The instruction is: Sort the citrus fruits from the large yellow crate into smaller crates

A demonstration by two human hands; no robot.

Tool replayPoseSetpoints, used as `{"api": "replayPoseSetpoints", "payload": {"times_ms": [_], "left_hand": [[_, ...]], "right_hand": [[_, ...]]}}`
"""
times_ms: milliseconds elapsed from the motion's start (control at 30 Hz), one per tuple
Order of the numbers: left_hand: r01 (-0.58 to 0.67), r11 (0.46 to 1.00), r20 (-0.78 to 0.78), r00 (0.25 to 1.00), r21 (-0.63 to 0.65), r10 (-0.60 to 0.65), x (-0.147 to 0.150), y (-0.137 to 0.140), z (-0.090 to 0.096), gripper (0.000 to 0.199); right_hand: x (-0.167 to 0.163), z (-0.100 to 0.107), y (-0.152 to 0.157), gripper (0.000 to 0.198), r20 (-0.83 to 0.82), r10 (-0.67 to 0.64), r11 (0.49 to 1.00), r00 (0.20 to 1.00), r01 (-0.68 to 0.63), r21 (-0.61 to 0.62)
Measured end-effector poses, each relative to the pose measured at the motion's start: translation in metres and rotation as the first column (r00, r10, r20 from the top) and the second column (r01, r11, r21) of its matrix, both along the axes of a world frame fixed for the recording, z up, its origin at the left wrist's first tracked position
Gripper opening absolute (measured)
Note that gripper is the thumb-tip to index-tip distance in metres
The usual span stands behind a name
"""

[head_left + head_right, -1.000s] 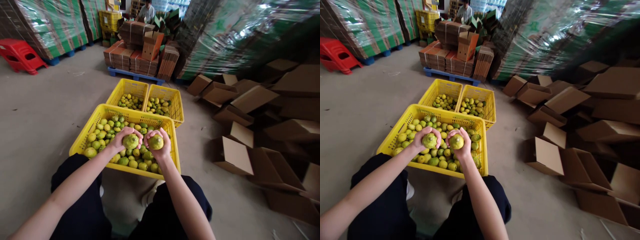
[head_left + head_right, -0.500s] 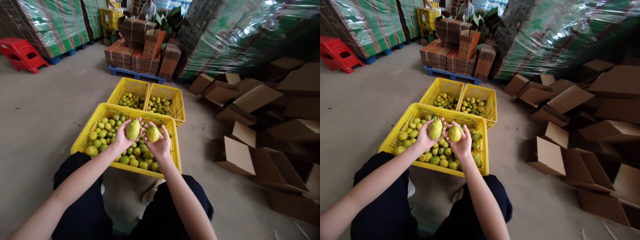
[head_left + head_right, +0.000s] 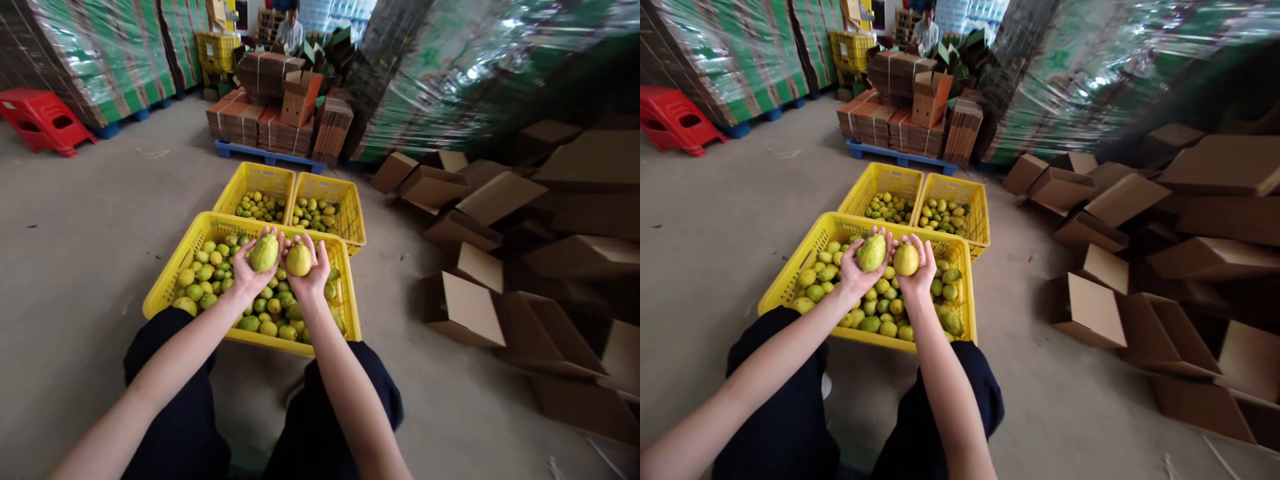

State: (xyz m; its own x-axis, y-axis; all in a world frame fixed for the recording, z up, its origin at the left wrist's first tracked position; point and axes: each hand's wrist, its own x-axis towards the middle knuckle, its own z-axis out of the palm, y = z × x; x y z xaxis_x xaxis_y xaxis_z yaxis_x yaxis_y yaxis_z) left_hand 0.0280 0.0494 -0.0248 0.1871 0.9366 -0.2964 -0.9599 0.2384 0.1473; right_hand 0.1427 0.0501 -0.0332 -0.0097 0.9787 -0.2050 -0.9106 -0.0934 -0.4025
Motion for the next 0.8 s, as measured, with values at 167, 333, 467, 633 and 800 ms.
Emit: {"api": "replayPoseSetpoints", "payload": {"times_ms": [167, 333, 467, 633, 800], "left_hand": [[-0.103, 0.995, 0.039, 0.994, -0.015, 0.104, 0.004, 0.007, 0.005, 0.044], [-0.152, 0.987, 0.054, 0.987, -0.041, 0.155, 0.005, 0.010, 0.006, 0.041], [-0.126, 0.992, 0.037, 0.991, -0.025, 0.127, 0.006, 0.012, 0.001, 0.041], [-0.115, 0.993, 0.042, 0.992, -0.011, 0.115, 0.003, 0.012, 0.002, 0.043], [-0.070, 0.997, 0.049, 0.996, -0.011, 0.071, -0.001, 0.009, 0.007, 0.045]], "right_hand": [[-0.022, 0.001, 0.014, 0.030, -0.134, -0.073, 0.997, 0.988, 0.069, -0.033], [-0.029, -0.002, 0.018, 0.027, -0.094, -0.093, 0.995, 0.991, 0.089, -0.049], [-0.026, 0.000, 0.015, 0.021, -0.044, -0.097, 0.992, 0.994, 0.093, -0.083], [-0.024, 0.008, 0.010, 0.017, -0.108, -0.087, 0.991, 0.990, 0.076, -0.108], [-0.023, 0.004, 0.010, 0.015, -0.121, -0.086, 0.988, 0.989, 0.069, -0.135]]}}
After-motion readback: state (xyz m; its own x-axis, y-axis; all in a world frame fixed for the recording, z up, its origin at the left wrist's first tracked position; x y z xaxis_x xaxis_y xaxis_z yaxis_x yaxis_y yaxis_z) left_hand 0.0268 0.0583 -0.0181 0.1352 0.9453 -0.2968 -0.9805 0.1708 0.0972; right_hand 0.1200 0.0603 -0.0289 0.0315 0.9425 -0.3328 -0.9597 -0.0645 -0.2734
